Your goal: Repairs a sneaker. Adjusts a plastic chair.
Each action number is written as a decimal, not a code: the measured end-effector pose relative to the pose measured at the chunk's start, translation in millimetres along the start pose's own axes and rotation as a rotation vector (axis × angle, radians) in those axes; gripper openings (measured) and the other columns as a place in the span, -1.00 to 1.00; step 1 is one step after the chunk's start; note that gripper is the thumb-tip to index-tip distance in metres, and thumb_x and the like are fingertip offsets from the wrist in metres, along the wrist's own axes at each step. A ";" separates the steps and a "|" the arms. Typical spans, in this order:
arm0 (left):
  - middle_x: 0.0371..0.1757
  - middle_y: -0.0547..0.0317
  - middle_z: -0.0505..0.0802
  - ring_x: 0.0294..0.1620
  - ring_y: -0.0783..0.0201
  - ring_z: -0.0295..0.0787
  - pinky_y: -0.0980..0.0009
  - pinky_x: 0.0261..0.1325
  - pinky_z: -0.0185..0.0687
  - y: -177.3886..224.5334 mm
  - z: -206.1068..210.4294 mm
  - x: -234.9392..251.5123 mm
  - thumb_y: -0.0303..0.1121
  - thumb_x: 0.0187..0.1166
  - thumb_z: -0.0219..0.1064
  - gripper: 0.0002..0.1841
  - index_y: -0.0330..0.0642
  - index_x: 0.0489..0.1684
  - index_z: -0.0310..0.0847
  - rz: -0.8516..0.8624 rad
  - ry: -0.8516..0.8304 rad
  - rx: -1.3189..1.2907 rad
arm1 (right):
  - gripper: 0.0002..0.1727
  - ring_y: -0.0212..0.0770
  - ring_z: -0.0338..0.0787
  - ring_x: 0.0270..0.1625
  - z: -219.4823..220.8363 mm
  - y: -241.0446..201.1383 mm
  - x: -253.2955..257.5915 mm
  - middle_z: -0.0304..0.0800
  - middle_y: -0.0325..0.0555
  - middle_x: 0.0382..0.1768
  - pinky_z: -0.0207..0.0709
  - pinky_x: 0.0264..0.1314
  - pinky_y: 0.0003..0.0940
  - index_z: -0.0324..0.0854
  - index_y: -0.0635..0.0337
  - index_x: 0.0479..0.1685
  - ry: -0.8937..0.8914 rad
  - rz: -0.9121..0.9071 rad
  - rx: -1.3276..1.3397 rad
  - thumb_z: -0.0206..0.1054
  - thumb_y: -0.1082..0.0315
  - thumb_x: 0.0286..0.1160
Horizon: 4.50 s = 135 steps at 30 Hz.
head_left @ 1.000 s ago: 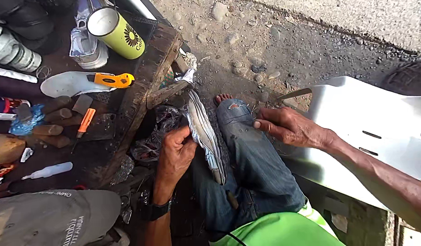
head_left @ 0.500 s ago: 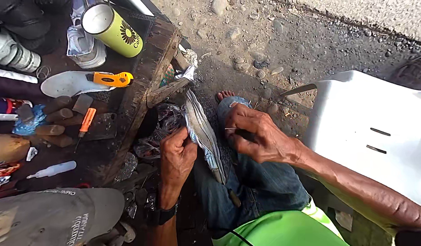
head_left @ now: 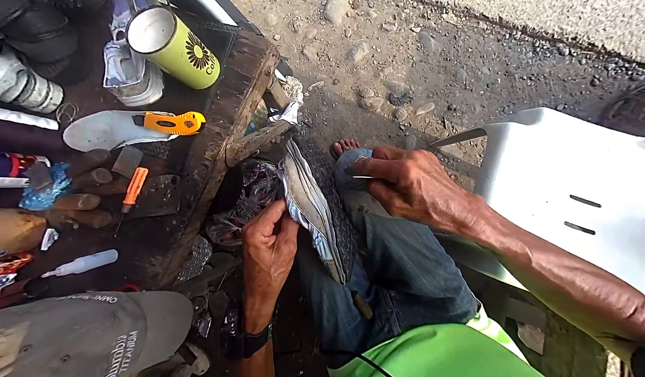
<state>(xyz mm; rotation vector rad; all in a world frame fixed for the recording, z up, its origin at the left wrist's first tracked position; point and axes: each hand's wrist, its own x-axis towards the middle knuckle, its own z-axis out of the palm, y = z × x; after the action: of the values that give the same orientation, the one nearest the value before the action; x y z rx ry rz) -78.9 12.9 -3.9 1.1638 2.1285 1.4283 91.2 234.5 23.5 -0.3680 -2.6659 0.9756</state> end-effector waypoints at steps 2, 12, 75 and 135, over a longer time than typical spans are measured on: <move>-0.40 0.29 0.83 -0.44 0.57 0.69 0.64 -0.35 0.63 -1.0 -0.7 -2.3 -0.52 0.57 0.25 -0.84 -0.31 -0.19 0.79 -0.010 0.009 -0.014 | -0.64 -0.48 0.65 -0.39 -4.4 1.8 3.6 0.75 -0.41 -0.35 0.50 -0.43 -0.44 0.86 -0.05 0.12 -0.043 0.004 0.150 0.18 0.31 0.50; -0.43 0.29 0.83 -0.50 0.62 0.63 0.67 -0.42 0.57 -3.8 3.3 -11.6 -0.55 0.54 0.22 -0.79 -0.38 -0.08 0.80 0.008 0.108 0.047 | -0.72 -0.36 0.70 -0.36 17.7 -2.6 -0.4 0.70 -0.33 -0.34 0.50 -0.42 -0.29 0.86 -0.15 -0.01 -0.143 -0.019 0.025 0.22 0.08 0.68; -0.15 0.07 0.83 -0.63 0.49 0.53 0.64 -0.68 0.42 23.4 14.4 -2.3 -0.48 0.47 0.47 -0.61 -0.33 0.24 0.52 -0.266 -0.107 -0.619 | -0.86 -0.56 0.50 -0.61 -16.5 10.5 -8.6 0.58 -0.51 -0.58 0.40 -0.62 -0.52 0.71 -0.09 -0.10 -0.076 0.201 0.188 0.38 0.14 0.50; -0.46 0.16 0.82 -0.63 0.44 0.63 0.59 -0.62 0.52 39.8 40.0 -12.7 -0.64 0.40 0.33 -0.89 -0.39 -0.21 0.72 -0.375 0.175 -0.540 | -0.74 -0.34 0.69 -0.42 -16.5 -9.3 50.2 0.67 -0.41 -0.50 0.44 -0.47 -0.25 0.80 -0.20 -0.11 -0.593 -0.260 -0.110 0.15 0.11 0.66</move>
<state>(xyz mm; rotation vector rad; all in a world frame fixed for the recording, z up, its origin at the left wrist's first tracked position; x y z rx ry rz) -27.4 34.2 11.2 0.4307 1.7604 1.8000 48.9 253.8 50.3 0.2950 -3.1855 0.9706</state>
